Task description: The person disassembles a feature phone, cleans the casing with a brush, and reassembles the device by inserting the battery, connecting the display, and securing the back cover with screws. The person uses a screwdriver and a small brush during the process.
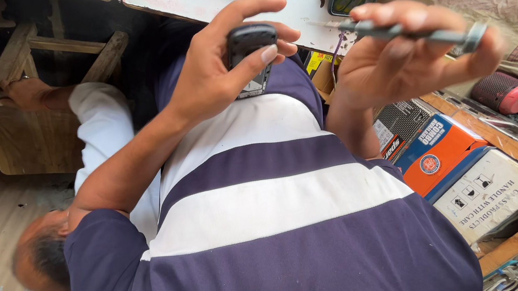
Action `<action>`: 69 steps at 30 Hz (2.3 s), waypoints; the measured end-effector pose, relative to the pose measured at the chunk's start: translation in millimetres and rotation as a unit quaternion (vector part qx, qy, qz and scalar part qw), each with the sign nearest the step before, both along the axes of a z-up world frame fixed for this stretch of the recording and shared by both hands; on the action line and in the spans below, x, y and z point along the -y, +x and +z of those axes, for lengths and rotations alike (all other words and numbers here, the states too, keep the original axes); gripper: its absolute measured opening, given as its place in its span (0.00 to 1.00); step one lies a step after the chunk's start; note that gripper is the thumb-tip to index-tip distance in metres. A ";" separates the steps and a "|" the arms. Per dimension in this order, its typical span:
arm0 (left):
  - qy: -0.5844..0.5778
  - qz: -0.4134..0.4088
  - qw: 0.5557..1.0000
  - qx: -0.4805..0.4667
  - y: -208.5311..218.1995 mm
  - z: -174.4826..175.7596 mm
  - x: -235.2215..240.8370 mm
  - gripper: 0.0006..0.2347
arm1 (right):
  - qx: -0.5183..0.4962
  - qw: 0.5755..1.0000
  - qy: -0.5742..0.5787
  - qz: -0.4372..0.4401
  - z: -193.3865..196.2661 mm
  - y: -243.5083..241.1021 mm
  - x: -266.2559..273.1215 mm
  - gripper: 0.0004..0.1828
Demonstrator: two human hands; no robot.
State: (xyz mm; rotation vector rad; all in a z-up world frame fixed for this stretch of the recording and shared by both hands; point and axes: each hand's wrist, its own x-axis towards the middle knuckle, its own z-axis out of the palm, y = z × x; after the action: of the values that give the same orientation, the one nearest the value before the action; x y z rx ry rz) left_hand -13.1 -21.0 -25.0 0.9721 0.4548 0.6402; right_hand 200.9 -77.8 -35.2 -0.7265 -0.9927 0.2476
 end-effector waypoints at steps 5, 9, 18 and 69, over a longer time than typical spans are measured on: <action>0.235 0.018 0.970 -0.063 -11.4 12.8 -4.7 0.17 | -0.048 0.998 -0.037 0.015 -14.9 24.5 2.8 0.36; 0.306 0.033 0.950 -0.048 -8.7 15.6 -13.9 0.16 | -0.050 0.997 -0.060 0.012 -18.0 18.1 5.4 0.35; 0.363 0.037 0.930 -0.038 3.5 19.8 -23.6 0.12 | -0.070 0.994 -0.087 -0.016 -13.8 12.0 7.8 0.36; 0.295 0.011 0.945 0.141 11.0 15.8 -27.6 0.15 | -0.057 0.994 -0.091 -0.008 -20.4 11.9 14.4 0.33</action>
State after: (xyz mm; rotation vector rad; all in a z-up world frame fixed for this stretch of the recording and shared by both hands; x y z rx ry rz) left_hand -2.1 6.6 -9.2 1.4130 0.0079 0.9485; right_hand 212.8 -92.1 -55.6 -0.8773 -0.8623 0.3652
